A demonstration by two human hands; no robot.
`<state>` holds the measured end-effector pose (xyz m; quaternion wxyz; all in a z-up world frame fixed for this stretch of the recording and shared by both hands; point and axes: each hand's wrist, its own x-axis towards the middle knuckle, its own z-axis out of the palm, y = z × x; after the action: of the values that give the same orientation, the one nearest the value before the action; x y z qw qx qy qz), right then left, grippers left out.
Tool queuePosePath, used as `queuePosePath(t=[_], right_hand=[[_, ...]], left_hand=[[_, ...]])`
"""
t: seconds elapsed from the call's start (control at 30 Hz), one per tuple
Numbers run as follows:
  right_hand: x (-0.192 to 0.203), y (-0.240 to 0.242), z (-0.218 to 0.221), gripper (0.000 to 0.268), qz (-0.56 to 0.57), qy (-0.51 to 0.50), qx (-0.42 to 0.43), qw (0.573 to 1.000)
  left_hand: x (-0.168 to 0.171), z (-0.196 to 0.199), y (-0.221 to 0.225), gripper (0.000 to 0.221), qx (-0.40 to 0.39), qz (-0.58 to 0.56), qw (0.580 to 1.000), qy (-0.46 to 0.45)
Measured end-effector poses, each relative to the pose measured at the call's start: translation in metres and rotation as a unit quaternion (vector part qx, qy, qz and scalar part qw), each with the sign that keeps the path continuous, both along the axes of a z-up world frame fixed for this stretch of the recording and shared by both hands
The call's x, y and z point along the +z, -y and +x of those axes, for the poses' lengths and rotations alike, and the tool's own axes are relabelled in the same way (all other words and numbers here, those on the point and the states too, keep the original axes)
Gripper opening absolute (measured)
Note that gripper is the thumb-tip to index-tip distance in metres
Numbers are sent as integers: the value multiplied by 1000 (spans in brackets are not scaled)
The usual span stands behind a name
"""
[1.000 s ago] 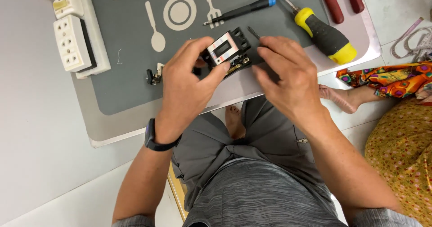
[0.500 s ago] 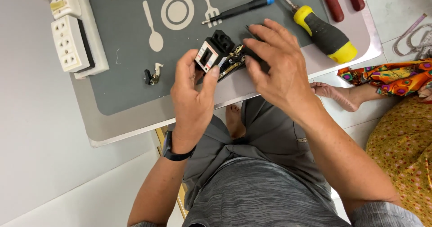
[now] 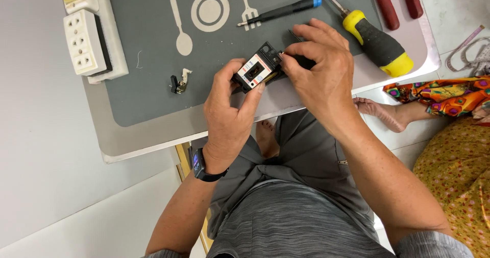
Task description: Assembling internal parts of an electrical switch or socket, including metal contacts and plastic housing, using a screwdriver.
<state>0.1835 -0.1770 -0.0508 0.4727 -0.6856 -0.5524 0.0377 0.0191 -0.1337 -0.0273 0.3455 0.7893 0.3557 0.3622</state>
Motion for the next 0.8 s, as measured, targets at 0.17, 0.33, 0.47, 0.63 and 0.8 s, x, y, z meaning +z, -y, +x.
queuePosePath(t=[0.17, 0.33, 0.47, 0.63, 0.8], right_hand=[[-2, -1, -1, 9, -13, -6, -22, 1000], [-1, -2, 0, 6, -13, -9, -10, 1000], [-2, -3, 0, 4, -8, -22, -6, 1000], [-2, -3, -2, 7, 9, -26, 9, 1000], [0, -2, -4, 5, 21, -5, 18, 1000]], left_hand=[[-1, -1, 0, 44, 4, 16, 1000, 13], [-6, -2, -1, 45, 2, 23, 1000, 18], [-6, -1, 1, 45, 5, 31, 999, 21], [-9, -2, 0, 46, -3, 29, 999, 25], [-9, -2, 0, 46, -3, 32, 999, 28]])
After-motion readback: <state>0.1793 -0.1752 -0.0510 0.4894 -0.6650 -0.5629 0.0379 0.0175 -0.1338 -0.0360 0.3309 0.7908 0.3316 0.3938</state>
